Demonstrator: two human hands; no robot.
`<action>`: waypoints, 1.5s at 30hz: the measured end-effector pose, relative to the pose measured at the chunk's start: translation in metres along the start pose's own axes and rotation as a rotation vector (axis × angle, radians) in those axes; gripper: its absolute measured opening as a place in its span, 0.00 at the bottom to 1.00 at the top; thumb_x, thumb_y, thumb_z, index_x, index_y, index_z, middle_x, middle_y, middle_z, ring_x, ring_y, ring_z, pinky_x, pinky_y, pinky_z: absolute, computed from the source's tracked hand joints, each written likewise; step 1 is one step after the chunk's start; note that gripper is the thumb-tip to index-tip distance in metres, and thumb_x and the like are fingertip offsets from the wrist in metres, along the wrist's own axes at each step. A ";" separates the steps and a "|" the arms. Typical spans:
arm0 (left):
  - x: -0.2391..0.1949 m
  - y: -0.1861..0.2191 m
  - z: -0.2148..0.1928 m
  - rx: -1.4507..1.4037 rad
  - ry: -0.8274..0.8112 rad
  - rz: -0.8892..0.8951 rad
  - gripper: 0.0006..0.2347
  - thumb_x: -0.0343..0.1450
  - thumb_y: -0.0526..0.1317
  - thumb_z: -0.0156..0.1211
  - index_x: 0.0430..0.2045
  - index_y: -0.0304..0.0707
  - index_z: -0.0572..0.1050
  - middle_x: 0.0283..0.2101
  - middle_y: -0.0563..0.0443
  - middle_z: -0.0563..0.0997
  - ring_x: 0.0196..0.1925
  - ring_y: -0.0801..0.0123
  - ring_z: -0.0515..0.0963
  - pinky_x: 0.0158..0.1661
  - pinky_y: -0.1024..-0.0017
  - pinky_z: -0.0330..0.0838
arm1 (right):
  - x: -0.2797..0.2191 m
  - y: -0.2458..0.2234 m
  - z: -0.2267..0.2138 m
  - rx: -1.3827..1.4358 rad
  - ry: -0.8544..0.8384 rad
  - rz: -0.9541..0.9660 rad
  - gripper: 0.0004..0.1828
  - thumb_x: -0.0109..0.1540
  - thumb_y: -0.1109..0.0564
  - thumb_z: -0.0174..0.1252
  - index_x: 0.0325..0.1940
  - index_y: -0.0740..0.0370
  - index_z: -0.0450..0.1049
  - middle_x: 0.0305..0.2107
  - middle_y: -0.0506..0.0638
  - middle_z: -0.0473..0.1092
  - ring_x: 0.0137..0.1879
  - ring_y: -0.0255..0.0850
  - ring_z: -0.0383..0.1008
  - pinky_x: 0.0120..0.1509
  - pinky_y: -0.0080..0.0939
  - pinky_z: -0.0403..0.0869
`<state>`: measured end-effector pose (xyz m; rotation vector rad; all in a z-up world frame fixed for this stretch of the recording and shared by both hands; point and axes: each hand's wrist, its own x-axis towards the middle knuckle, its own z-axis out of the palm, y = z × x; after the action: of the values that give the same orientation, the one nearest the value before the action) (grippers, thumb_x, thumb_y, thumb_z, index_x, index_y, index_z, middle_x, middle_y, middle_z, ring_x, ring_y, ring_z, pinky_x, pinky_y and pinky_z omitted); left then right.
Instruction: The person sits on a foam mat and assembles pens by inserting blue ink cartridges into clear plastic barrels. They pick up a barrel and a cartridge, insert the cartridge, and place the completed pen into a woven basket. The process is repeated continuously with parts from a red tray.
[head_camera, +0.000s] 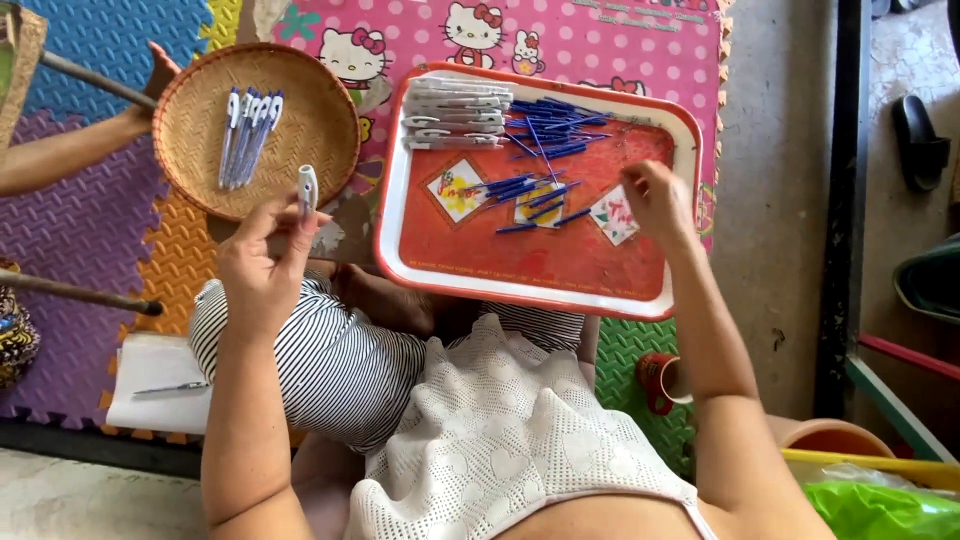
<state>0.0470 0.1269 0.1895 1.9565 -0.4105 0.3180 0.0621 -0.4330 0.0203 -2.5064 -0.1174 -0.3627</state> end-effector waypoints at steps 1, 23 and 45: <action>-0.001 0.002 0.000 -0.062 -0.004 -0.040 0.10 0.82 0.32 0.60 0.57 0.29 0.78 0.39 0.35 0.85 0.42 0.55 0.87 0.47 0.63 0.80 | 0.015 0.011 0.001 -0.089 0.033 0.026 0.07 0.69 0.56 0.65 0.51 0.52 0.81 0.36 0.48 0.77 0.38 0.46 0.81 0.44 0.47 0.78; 0.078 -0.031 -0.083 -0.492 0.175 -0.176 0.16 0.81 0.39 0.59 0.65 0.44 0.72 0.48 0.46 0.88 0.47 0.69 0.88 0.45 0.69 0.88 | 0.081 -0.106 0.036 -0.143 -0.304 0.316 0.28 0.66 0.36 0.66 0.61 0.55 0.72 0.44 0.53 0.80 0.48 0.49 0.80 0.44 0.54 0.75; 0.112 -0.049 -0.057 -0.302 0.235 -0.020 0.12 0.78 0.25 0.58 0.54 0.34 0.75 0.39 0.43 0.87 0.37 0.68 0.88 0.39 0.78 0.95 | 0.085 -0.050 0.020 -0.551 -0.098 0.173 0.22 0.71 0.58 0.53 0.69 0.60 0.77 0.60 0.62 0.70 0.64 0.63 0.68 0.54 0.70 0.75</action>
<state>0.1668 0.1821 0.2176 1.6059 -0.2677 0.4411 0.1399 -0.3799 0.0563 -3.0499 0.1860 -0.2192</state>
